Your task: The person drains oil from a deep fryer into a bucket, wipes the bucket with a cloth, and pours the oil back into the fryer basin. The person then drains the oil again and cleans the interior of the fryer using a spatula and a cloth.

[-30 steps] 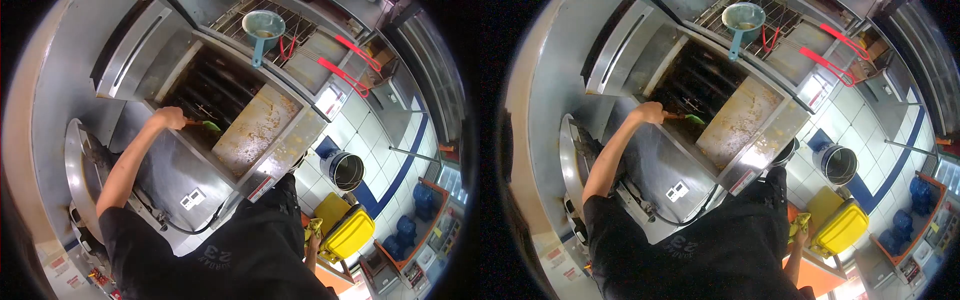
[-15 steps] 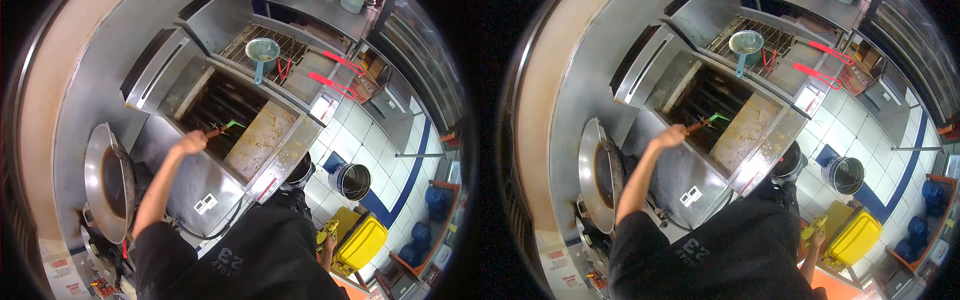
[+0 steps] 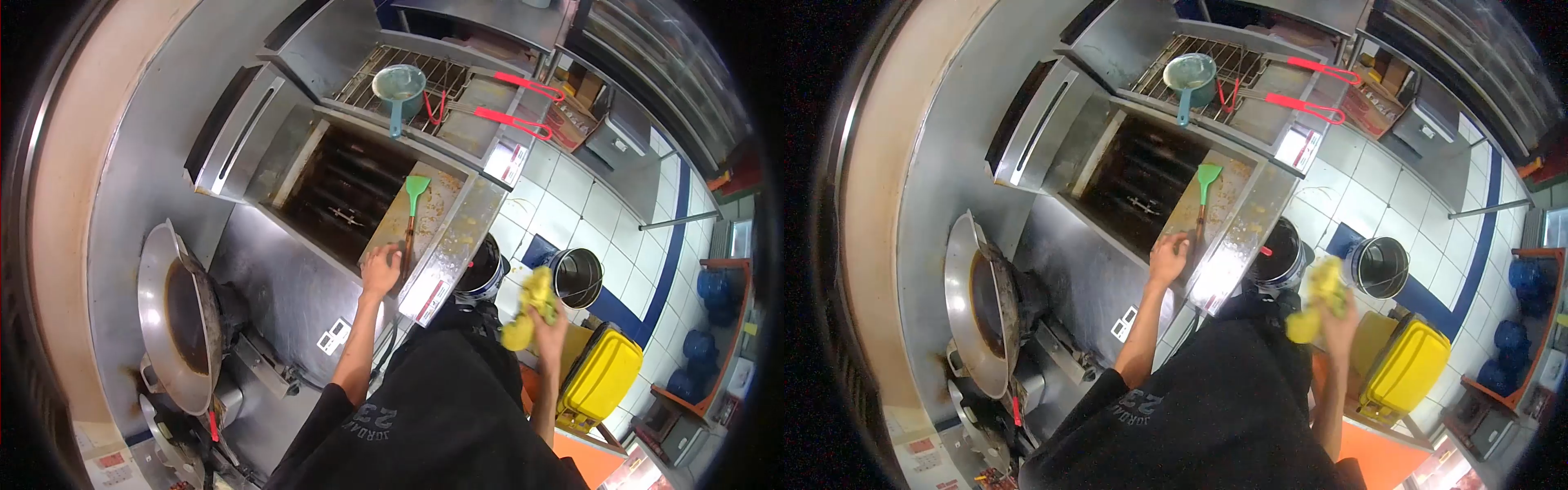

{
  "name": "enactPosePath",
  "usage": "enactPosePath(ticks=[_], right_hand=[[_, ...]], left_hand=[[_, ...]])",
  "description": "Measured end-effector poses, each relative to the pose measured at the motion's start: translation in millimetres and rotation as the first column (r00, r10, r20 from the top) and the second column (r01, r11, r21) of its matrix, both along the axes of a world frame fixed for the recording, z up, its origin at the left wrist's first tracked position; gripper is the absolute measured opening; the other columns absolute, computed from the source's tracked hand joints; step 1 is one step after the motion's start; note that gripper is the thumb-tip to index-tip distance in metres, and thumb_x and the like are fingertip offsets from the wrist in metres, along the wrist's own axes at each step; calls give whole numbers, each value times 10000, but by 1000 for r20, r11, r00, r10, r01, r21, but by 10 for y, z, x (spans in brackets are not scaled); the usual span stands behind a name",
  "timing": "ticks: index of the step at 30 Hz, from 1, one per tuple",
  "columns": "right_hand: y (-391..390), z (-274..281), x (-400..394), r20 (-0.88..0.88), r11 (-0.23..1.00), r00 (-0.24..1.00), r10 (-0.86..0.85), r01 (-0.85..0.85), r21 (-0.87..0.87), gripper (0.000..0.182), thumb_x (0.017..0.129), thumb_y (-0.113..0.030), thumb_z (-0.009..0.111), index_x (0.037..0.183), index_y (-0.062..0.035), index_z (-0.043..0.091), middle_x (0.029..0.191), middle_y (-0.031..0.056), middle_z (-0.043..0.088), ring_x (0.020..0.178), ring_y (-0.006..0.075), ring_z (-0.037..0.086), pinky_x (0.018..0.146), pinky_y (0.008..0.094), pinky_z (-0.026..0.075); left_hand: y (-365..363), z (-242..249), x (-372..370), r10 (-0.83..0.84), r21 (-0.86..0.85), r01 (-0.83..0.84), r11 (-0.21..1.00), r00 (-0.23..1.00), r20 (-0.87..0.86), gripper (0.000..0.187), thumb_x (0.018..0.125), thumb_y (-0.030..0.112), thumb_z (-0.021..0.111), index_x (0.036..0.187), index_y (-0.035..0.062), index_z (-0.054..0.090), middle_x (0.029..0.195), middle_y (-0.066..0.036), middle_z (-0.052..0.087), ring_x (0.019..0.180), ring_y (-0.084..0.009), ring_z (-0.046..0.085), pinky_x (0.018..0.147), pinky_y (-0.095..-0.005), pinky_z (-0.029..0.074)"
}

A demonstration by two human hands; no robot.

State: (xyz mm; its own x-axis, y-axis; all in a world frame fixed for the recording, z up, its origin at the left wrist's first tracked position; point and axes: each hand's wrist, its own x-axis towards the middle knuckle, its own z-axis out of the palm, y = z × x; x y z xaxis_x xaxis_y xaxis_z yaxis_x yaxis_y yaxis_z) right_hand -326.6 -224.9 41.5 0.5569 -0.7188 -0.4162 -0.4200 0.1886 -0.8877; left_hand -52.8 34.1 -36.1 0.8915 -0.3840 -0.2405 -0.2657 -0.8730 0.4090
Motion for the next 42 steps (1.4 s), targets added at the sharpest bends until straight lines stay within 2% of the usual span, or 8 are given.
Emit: enactPosePath(ticks=[3, 8, 13, 20, 28, 35, 40, 42], right_hand=[[376, -78, 588, 59, 976, 989, 134, -121, -181, 410, 802, -160, 753, 1125, 22, 579, 1025, 100, 646, 933, 169, 609, 829, 305, 495], [1150, 107, 1665, 305, 964, 950, 66, -140, 227, 674, 739, -241, 821, 1235, 81, 498, 1118, 151, 632, 990, 202, 612, 867, 308, 487], [1028, 122, 1870, 309, 918, 903, 299, -361, 167, 626, 752, -145, 801, 1247, 68, 482, 1130, 138, 627, 990, 186, 616, 847, 293, 502], [952, 105, 1874, 322, 803, 918, 232, -367, 470, 517, 804, -95, 745, 1261, -6, 521, 1094, 72, 638, 924, 152, 630, 776, 269, 515], [638, 374, 1652, 471, 790, 881, -44, -257, 556, 426, 906, -217, 647, 1286, -71, 521, 1139, 41, 623, 1013, 182, 615, 865, 322, 508], [764, 283, 1770, 419, 949, 898, -137, -2, 316, 424, 876, -176, 676, 1249, -43, 525, 1094, 50, 615, 930, 151, 610, 792, 291, 498], [269, 162, 1540, 482, 892, 793, -371, 161, 422, 417, 897, -184, 643, 1267, -49, 506, 1092, 67, 621, 952, 183, 635, 784, 327, 535], [150, 189, 1303, 464, 881, 787, -407, 205, 426, 422, 900, -183, 637, 1273, -41, 498, 1099, 81, 623, 951, 203, 648, 782, 339, 547]], left_hand=[[-229, 263, -49, 198, -524, -239, 817, 971, -134, 339, 946, 274, 551, 1180, 34, 599, 1194, -122, 611, 1116, -239, 572, 935, -357, 438], [-614, 247, -399, 113, -892, -128, 434, 990, -87, 710, 876, 313, 629, 1465, 100, 294, 1366, -174, 459, 1212, -321, 489, 988, -431, 389], [-607, 621, -481, 300, -574, -142, 806, 935, 189, 897, 829, 341, 658, 1511, 90, 131, 1418, -192, 380, 1283, -362, 400, 1067, -460, 289], [-518, 964, -434, 119, -591, 2, 807, 979, 166, 923, 830, 309, 642, 1521, 85, 73, 1455, -236, 296, 1351, -389, 280, 1108, -482, 199], [-626, 1087, -443, 34, -873, -448, 195, 892, -450, 589, 1000, 357, 434, 1488, 101, 228, 1467, -188, 331, 1357, -261, 323, 1115, -388, 252], [-924, 843, -834, 92, -717, 5, 697, 991, 96, 568, 957, 239, 501, 1445, 28, 301, 1396, -228, 404, 1317, -360, 372, 1100, -440, 277], [-706, 919, -946, 13, -770, 50, 636, 997, 76, 485, 925, 189, 528, 1370, 31, 417, 1271, -199, 537, 1190, -352, 509, 1021, -417, 383], [-497, 774, -698, 142, -737, -281, 615, 959, -247, 316, 910, 184, 553, 1191, 41, 573, 1023, -137, 670, 945, -323, 646, 865, -415, 493]])
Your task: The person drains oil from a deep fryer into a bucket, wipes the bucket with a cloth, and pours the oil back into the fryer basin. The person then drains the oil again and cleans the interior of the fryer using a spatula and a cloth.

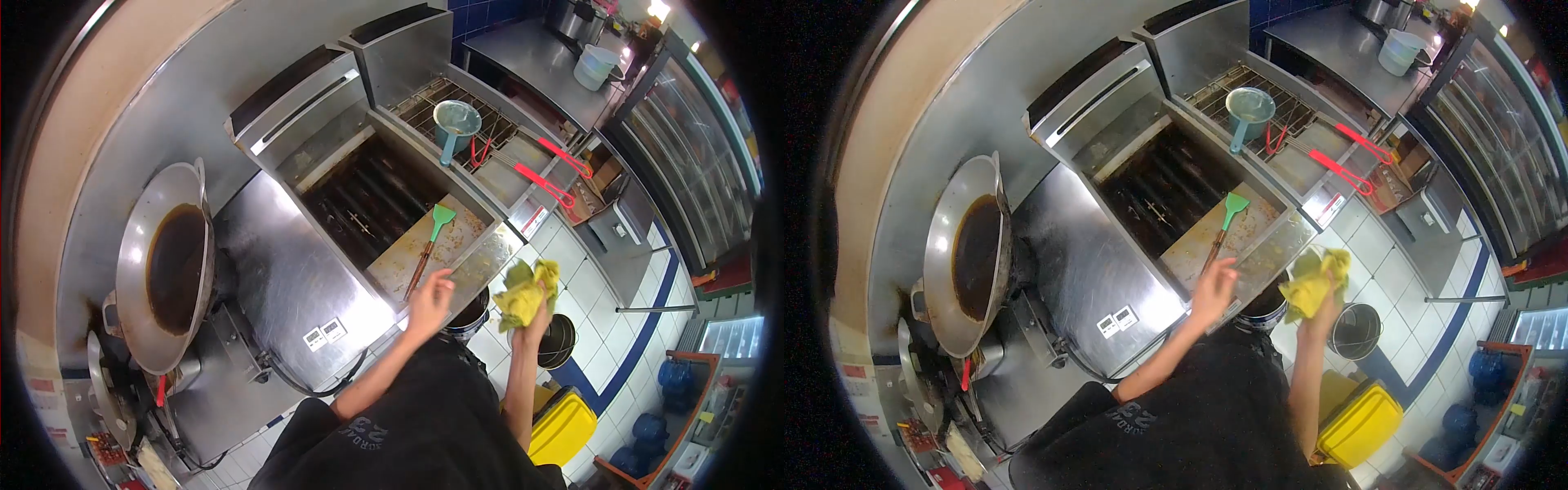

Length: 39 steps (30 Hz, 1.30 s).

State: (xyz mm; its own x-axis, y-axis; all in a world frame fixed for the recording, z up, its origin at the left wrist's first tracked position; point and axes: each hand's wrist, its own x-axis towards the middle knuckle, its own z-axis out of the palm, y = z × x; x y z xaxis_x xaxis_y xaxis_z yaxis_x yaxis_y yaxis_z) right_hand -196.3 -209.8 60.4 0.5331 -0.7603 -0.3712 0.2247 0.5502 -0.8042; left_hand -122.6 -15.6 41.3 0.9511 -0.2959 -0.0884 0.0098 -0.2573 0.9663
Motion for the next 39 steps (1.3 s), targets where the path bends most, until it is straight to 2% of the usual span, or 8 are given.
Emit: enactPosePath(ticks=[2, 5, 7, 13, 16, 24, 31, 39], right_hand=[[-144, -188, -311, -75, 997, 994, -74, 74, -13, 424, 903, -197, 633, 1272, -39, 499, 1066, 94, 627, 900, 210, 659, 725, 336, 559], [-242, -381, -718, -184, 983, 966, -183, 176, -53, 434, 893, -216, 644, 1261, -34, 503, 1034, 95, 623, 846, 212, 661, 686, 341, 563], [-313, -539, -1018, -280, 973, 932, -231, 223, -59, 431, 892, -242, 646, 1248, -37, 513, 1024, 89, 622, 821, 213, 661, 664, 337, 563], [-561, -1308, -2198, -513, 948, 803, -304, 306, -82, 424, 917, -319, 609, 1240, -53, 536, 1029, 78, 645, 876, 226, 664, 722, 379, 565], [-213, -796, -2078, -312, 905, 859, -406, 425, -7, 388, 922, -351, 600, 1162, -49, 558, 974, 96, 638, 772, 237, 648, 628, 402, 562], [-274, -1015, -2190, -388, 921, 856, -341, 387, 45, 399, 911, -363, 610, 1168, -63, 553, 937, 98, 639, 762, 239, 646, 620, 413, 567], [-440, -1385, -2216, -417, 957, 864, -280, 287, -49, 485, 905, -369, 623, 1212, -3, 531, 1008, 98, 633, 817, 227, 654, 699, 356, 560], [-322, -1016, -2087, -429, 935, 846, -316, 355, 12, 449, 908, -339, 626, 1195, -1, 551, 1003, 94, 633, 777, 209, 652, 663, 351, 556]], left_hand=[[226, -302, 327, 79, 346, -127, 929, 985, 150, 206, 894, 205, 585, 1017, 52, 646, 876, -91, 704, 779, -301, 681, 740, -422, 530], [415, -754, 724, -19, 604, -21, 796, 998, 60, 259, 857, 260, 630, 993, 43, 660, 929, -135, 700, 862, -320, 681, 770, -422, 535], [415, -1018, 835, -198, 854, 195, 482, 974, -111, 358, 811, 314, 669, 1021, 24, 665, 901, -169, 695, 900, -347, 674, 796, -441, 538], [327, -1075, 828, -283, 872, 257, 415, 948, -145, 326, 804, 301, 629, 937, 12, 700, 927, -207, 689, 933, -366, 663, 828, -455, 532], [314, -842, 854, -231, 867, 281, 411, 952, -199, 305, 809, 287, 606, 908, 18, 709, 944, -215, 686, 925, -366, 665, 823, -458, 530], [405, -606, 747, -37, 817, 73, 572, 997, -64, 401, 898, 358, 508, 949, -22, 628, 863, -234, 678, 828, -399, 665, 762, -496, 523], [578, -291, 854, -104, 776, -57, 628, 982, 155, 390, 920, 325, 491, 885, -42, 619, 772, -260, 658, 731, -414, 662, 666, -500, 535], [1128, 468, 1611, -206, 938, -78, 338, 966, 155, 344, 863, 290, 537, 800, -20, 673, 766, -239, 667, 744, -397, 669, 708, -489, 542]])
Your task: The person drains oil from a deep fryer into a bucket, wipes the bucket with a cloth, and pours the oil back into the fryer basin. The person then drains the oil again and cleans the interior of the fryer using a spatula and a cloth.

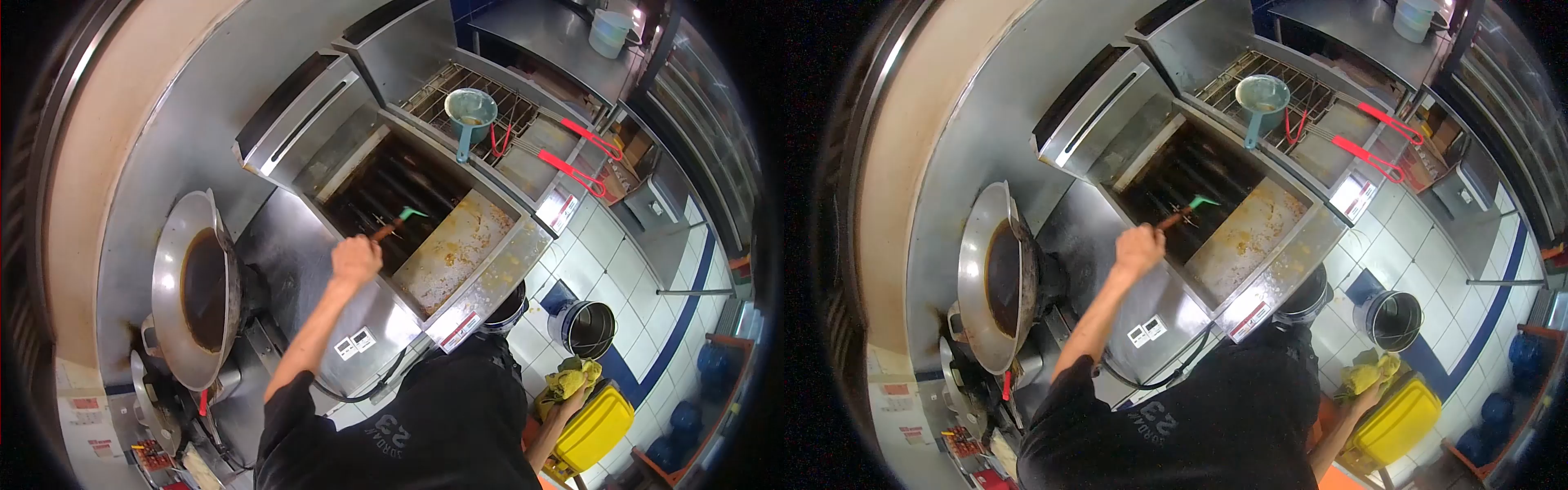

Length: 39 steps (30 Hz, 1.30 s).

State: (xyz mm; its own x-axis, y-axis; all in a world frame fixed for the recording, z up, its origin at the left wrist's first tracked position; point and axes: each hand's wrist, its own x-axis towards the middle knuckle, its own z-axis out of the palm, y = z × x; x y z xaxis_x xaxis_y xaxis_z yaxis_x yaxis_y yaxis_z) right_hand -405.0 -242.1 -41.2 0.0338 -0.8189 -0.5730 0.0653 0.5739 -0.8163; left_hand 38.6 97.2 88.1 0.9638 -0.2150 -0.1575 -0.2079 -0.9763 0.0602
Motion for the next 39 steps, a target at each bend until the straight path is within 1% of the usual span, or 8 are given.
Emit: enactPosePath(ticks=[5, 7, 13, 16, 23, 28, 33, 39], right_hand=[[139, 163, 64, 50, 998, 998, -38, 40, -41, 434, 906, -334, 629, 1150, 20, 572, 993, 88, 632, 773, 209, 651, 645, 350, 550], [58, -55, -119, -86, 1000, 996, 5, -4, 6, 434, 902, -368, 618, 1162, -25, 560, 976, 91, 643, 795, 231, 663, 671, 377, 566], [219, 217, -2, -190, 1000, 982, -18, 22, 16, 395, 908, -324, 620, 1161, -27, 558, 947, 67, 616, 766, 192, 641, 630, 332, 537], [271, 162, -91, -248, 1000, 969, 16, -16, 2, 384, 921, -308, 599, 1183, -32, 546, 987, 71, 613, 809, 180, 638, 656, 323, 534], [388, 167, -172, -325, 998, 945, -26, 44, 50, 440, 924, -281, 597, 1260, -11, 508, 1070, 83, 600, 877, 183, 622, 730, 323, 522], [442, 42, -277, -333, 998, 943, -8, 28, 55, 459, 918, -261, 608, 1278, 2, 497, 1096, 82, 592, 909, 178, 617, 752, 318, 520], [417, 74, -156, -304, 995, 952, -29, 57, 84, 453, 911, -236, 615, 1269, 15, 499, 1107, 90, 586, 931, 188, 612, 775, 326, 521], [333, -209, -390, -265, 998, 964, 12, 6, 66, 453, 908, -215, 608, 1278, 22, 499, 1154, 105, 585, 972, 208, 619, 795, 330, 531]], left_hand=[[336, -33, 691, -8, 288, 16, 958, 1000, -29, 308, 852, 266, 548, 836, 6, 713, 862, -196, 694, 847, -353, 680, 773, -440, 538], [463, -189, 946, -39, 365, 51, 929, 998, -42, 293, 849, 258, 554, 852, 16, 719, 886, -181, 700, 877, -338, 682, 792, -420, 534], [650, -905, 1484, -132, 534, 131, 835, 991, -37, 222, 839, 208, 560, 920, 90, 729, 976, -113, 712, 965, -257, 679, 809, -364, 524], [508, -1157, 1617, -63, 618, 177, 766, 977, -202, 223, 849, 216, 557, 950, 111, 726, 991, -88, 712, 969, -238, 678, 800, -354, 524], [419, -1678, 1661, -114, 662, 311, 683, 939, -324, 234, 888, 209, 524, 1003, 139, 715, 994, -65, 711, 953, -225, 680, 760, -335, 523], [485, -1797, 1635, -200, 691, 430, 581, 898, -392, 255, 901, 222, 509, 1057, 141, 694, 1091, -57, 681, 1044, -215, 641, 818, -341, 496], [469, -1776, 1521, -186, 662, 481, 575, 865, -466, 271, 894, 259, 543, 1039, 103, 710, 1083, -93, 689, 1018, -235, 656, 820, -353, 511], [363, -1786, 1331, -136, 603, 521, 604, 813, -566, 374, 936, 351, 486, 1072, 72, 694, 1119, -119, 673, 1068, -272, 634, 887, -386, 492]])
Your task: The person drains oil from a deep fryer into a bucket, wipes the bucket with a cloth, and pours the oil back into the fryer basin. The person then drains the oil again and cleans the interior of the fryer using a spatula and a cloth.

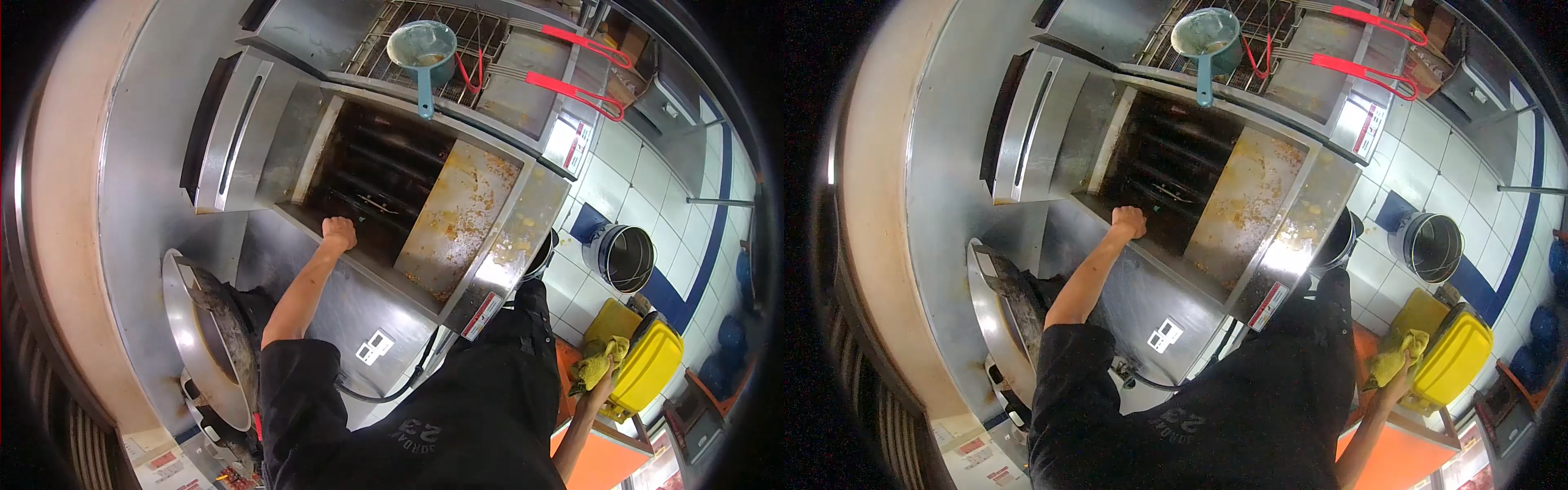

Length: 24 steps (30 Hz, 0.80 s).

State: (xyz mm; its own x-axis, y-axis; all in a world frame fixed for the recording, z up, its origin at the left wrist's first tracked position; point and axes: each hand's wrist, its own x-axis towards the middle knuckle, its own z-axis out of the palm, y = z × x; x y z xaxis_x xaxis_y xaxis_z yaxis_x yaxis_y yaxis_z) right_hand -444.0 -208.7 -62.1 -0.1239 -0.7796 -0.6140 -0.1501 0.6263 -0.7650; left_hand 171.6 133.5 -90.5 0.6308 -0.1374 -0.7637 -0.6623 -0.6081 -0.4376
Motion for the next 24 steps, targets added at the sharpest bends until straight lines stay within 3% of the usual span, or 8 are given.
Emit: enactPosePath(ticks=[3, 6, 7, 9, 14, 17, 24], right_hand=[[53, 224, 247, -15, 998, 1000, 18, -18, -60, 479, 895, -296, 637, 1259, -6, 523, 1059, 76, 623, 884, 192, 642, 746, 335, 531], [34, 111, 141, -21, 999, 1000, 17, -18, -51, 467, 898, -290, 634, 1251, -5, 524, 1055, 77, 624, 872, 192, 644, 735, 332, 533], [29, 47, 67, -19, 999, 1000, 15, -16, -51, 467, 898, -290, 634, 1251, -5, 524, 1055, 77, 624, 872, 192, 644, 735, 332, 533], [8, -62, -57, 25, 1000, 1000, 18, -18, 9, 478, 912, -226, 608, 1308, 8, 480, 1189, 100, 573, 1015, 204, 602, 844, 332, 512], [53, 183, 182, -3, 1000, 1000, 13, -13, 8, 478, 915, -241, 611, 1304, 6, 484, 1169, 95, 577, 983, 194, 603, 830, 318, 504], [95, 292, 248, 13, 1000, 1000, 13, -13, -20, 464, 919, -242, 607, 1294, 5, 491, 1144, 89, 583, 966, 182, 604, 815, 314, 504], [101, 258, 199, 36, 998, 999, 22, -20, -61, 432, 921, -232, 601, 1267, 11, 512, 1129, 89, 587, 967, 178, 603, 802, 317, 512]], left_hand=[[-129, 108, -192, 36, -89, -36, 995, 999, 8, 323, 892, 312, 529, 1061, 100, 706, 1122, -103, 679, 1081, -244, 636, 874, -369, 495], [-192, 50, -345, 32, -78, -35, 996, 999, -39, 353, 904, 341, 516, 1063, 87, 704, 1113, -111, 681, 1079, -262, 635, 885, -379, 491], [-176, 6, -382, 3, -91, -6, 996, 1000, -28, 359, 908, 351, 513, 1049, 85, 709, 1095, -117, 686, 1069, -266, 638, 893, -383, 485], [-213, 50, -421, 5, -81, -9, 997, 999, -42, 366, 910, 358, 511, 1041, 81, 711, 1089, -121, 687, 1064, -267, 640, 892, -385, 484], [-270, 297, -446, -20, -96, 14, 995, 998, -58, 383, 912, 374, 511, 1028, 71, 714, 1068, -132, 692, 1051, -271, 646, 874, -394, 489], [-338, 575, -374, 9, -96, -18, 995, 996, -93, 451, 938, 415, 478, 1030, 34, 700, 1063, -164, 681, 1046, -321, 635, 886, -429, 485], [-198, 940, 104, 64, -72, -59, 996, 996, 66, 382, 892, 394, 548, 1036, 78, 708, 1087, -125, 686, 1065, -274, 637, 887, -383, 482]])
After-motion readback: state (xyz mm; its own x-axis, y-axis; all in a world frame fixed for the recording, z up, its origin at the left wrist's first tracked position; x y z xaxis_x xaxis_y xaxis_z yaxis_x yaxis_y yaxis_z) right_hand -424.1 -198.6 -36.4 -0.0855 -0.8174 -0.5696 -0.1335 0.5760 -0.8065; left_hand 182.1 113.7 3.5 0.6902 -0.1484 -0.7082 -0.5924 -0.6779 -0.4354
